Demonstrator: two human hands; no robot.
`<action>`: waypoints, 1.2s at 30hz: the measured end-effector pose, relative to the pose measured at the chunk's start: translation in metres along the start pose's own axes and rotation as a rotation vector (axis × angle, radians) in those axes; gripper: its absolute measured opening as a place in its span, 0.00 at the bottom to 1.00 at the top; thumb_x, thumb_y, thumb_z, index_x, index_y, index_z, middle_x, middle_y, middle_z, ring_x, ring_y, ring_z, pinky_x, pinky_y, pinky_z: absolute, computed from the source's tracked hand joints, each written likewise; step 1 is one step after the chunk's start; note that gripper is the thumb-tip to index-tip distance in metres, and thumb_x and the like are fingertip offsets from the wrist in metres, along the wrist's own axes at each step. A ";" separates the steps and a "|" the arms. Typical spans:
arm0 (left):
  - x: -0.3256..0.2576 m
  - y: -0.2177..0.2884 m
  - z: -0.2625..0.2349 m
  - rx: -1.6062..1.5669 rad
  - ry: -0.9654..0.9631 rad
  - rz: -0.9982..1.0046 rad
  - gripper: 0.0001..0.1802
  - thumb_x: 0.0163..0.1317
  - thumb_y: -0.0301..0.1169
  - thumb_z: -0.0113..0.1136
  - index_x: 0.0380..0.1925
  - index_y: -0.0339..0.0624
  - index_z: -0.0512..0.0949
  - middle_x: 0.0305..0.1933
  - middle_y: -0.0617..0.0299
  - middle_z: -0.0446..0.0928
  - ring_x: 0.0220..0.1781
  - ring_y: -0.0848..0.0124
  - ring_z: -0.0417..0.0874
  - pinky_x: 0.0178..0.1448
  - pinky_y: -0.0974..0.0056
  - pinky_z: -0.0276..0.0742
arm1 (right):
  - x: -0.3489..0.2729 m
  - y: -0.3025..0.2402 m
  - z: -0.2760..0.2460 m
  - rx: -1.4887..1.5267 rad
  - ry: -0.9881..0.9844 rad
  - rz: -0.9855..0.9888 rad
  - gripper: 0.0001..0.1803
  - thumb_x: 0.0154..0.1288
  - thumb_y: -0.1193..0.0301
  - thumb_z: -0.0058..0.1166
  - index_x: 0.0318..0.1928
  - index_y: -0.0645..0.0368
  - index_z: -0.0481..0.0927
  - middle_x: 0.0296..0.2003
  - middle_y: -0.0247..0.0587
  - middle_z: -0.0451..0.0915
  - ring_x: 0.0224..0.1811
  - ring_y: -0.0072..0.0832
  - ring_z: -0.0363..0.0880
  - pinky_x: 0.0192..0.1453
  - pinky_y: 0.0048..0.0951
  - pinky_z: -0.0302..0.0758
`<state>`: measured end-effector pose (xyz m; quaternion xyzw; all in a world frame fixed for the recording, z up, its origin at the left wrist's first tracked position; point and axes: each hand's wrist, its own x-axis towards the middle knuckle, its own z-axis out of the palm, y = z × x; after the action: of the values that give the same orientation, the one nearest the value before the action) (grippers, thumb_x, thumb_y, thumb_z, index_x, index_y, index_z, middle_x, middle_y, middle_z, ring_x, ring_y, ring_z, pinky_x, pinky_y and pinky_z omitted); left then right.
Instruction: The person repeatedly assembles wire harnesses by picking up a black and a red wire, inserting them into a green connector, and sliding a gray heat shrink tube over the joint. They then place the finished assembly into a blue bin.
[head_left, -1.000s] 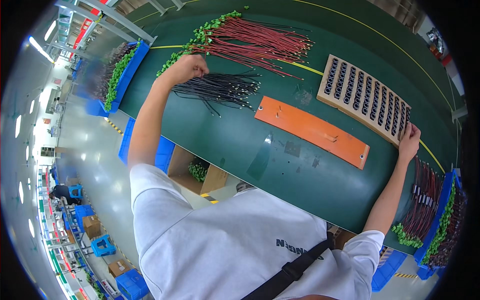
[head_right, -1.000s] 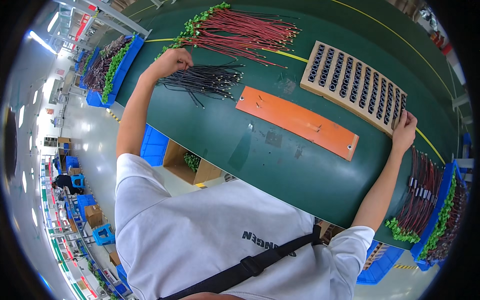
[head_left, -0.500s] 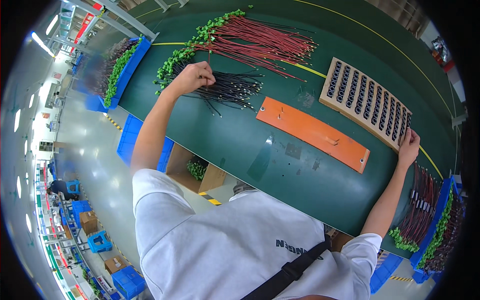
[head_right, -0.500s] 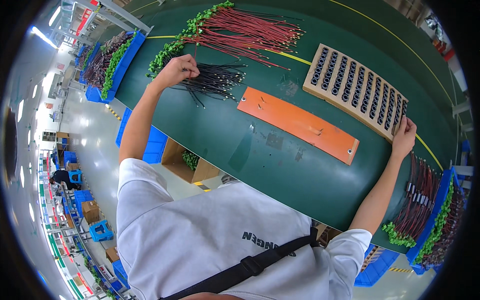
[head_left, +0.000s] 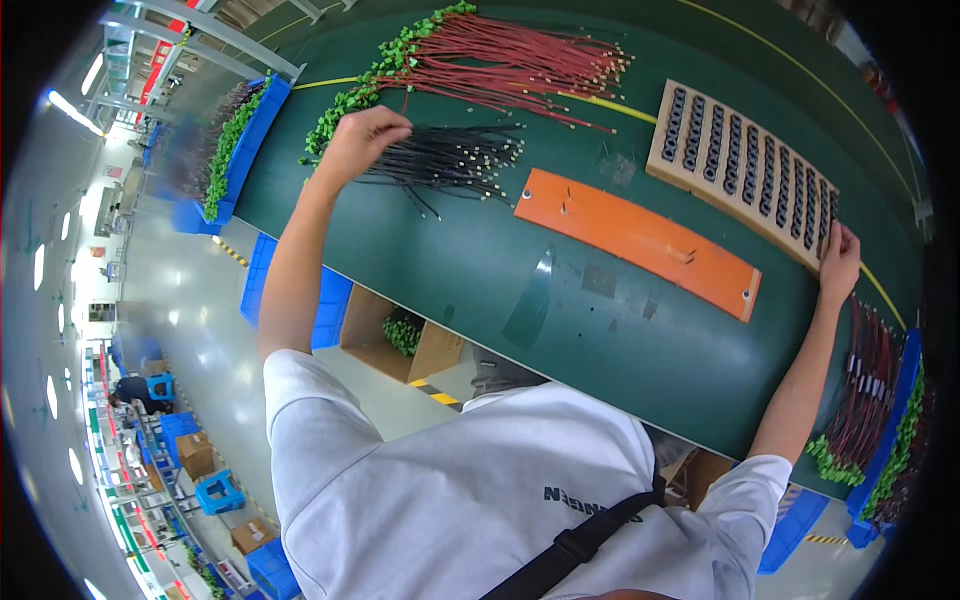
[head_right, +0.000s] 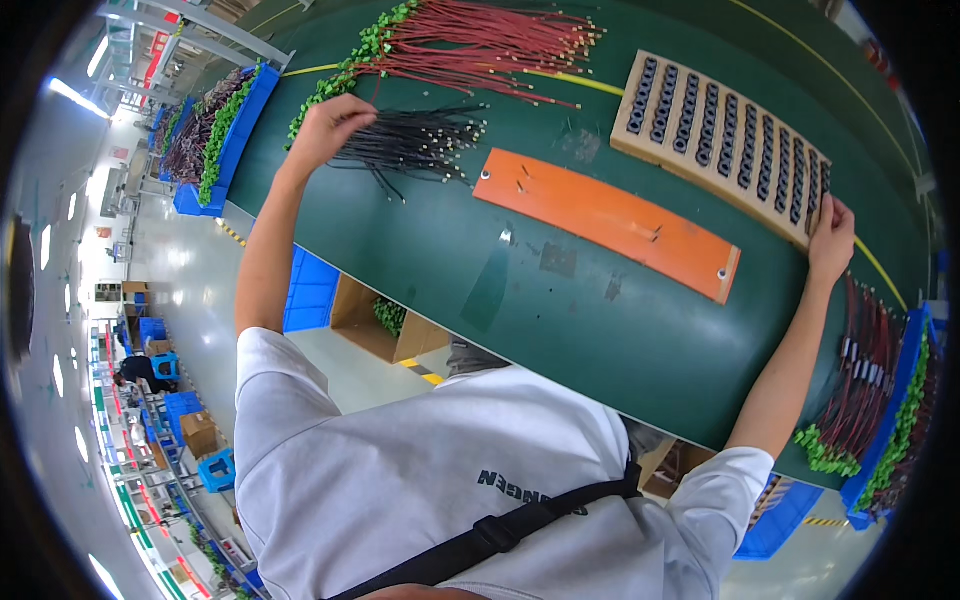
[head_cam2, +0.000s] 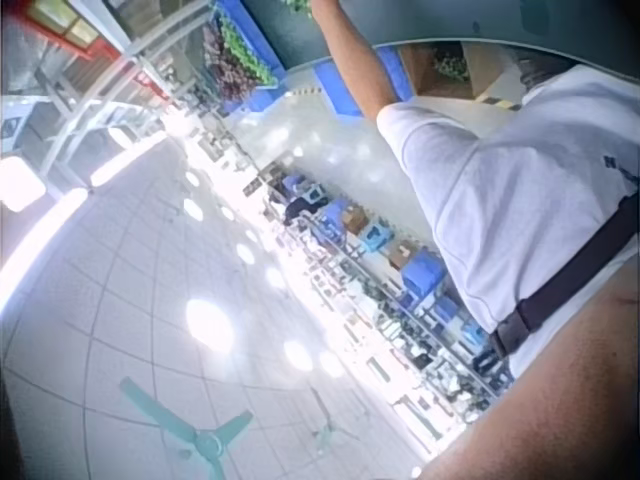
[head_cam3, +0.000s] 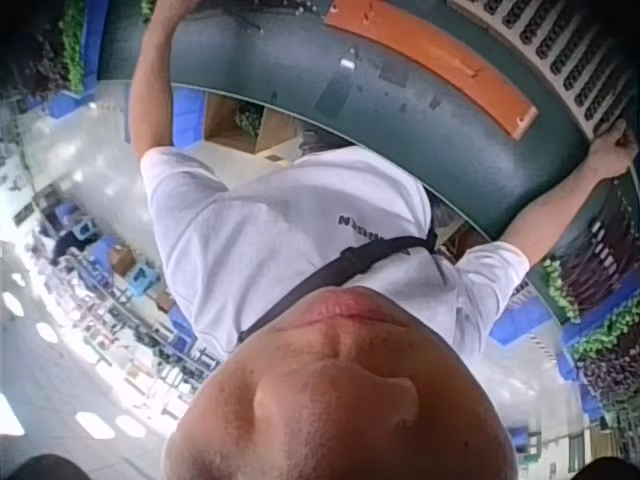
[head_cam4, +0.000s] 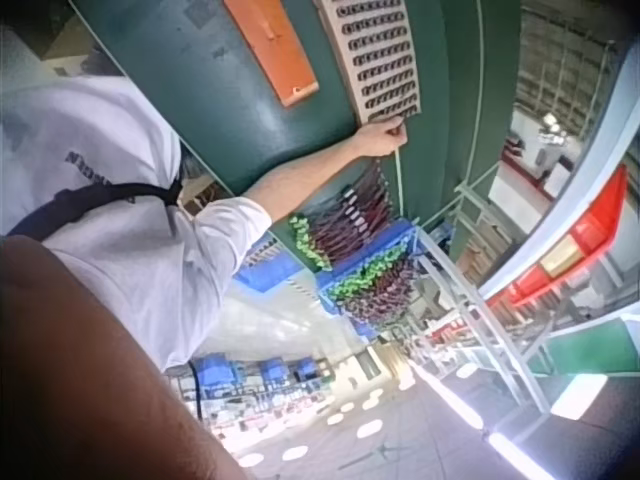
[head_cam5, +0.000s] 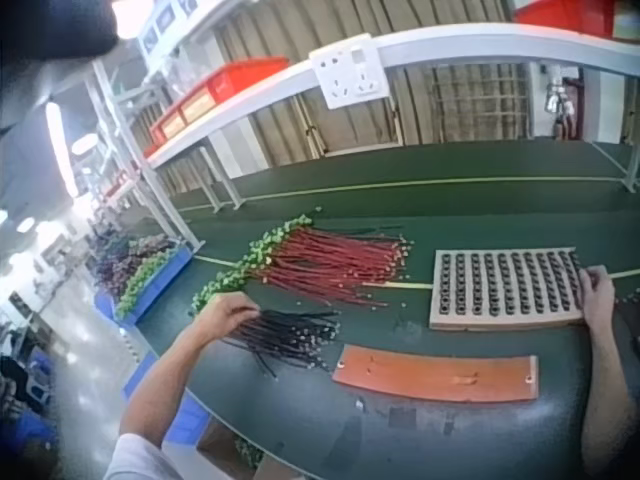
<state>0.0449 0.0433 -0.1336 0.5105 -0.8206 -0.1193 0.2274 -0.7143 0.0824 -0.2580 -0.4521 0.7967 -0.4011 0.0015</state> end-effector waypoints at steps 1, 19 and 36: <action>0.002 0.000 -0.005 0.072 0.005 -0.044 0.09 0.64 0.26 0.68 0.43 0.35 0.83 0.35 0.57 0.85 0.37 0.67 0.87 0.44 0.65 0.81 | 0.002 -0.004 -0.001 0.013 0.000 -0.004 0.25 0.73 0.50 0.56 0.53 0.61 0.84 0.39 0.43 0.88 0.40 0.30 0.86 0.50 0.31 0.78; 0.078 0.008 -0.162 -0.641 0.890 0.121 0.13 0.73 0.29 0.59 0.54 0.34 0.80 0.41 0.59 0.88 0.44 0.74 0.85 0.53 0.73 0.78 | -0.018 -0.031 0.002 0.040 0.006 0.043 0.23 0.73 0.51 0.57 0.51 0.60 0.84 0.37 0.42 0.88 0.40 0.31 0.86 0.50 0.32 0.79; 0.013 0.278 0.152 -0.617 -0.445 0.215 0.16 0.78 0.34 0.50 0.48 0.33 0.82 0.31 0.58 0.77 0.34 0.67 0.79 0.43 0.63 0.75 | -0.181 -0.202 -0.052 1.432 -0.389 -0.123 0.16 0.85 0.59 0.36 0.54 0.58 0.69 0.56 0.55 0.80 0.61 0.38 0.78 0.69 0.39 0.70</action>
<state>-0.2528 0.1514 -0.1432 0.2911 -0.8243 -0.4433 0.1980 -0.4802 0.1917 -0.1588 -0.4470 0.2992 -0.7341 0.4143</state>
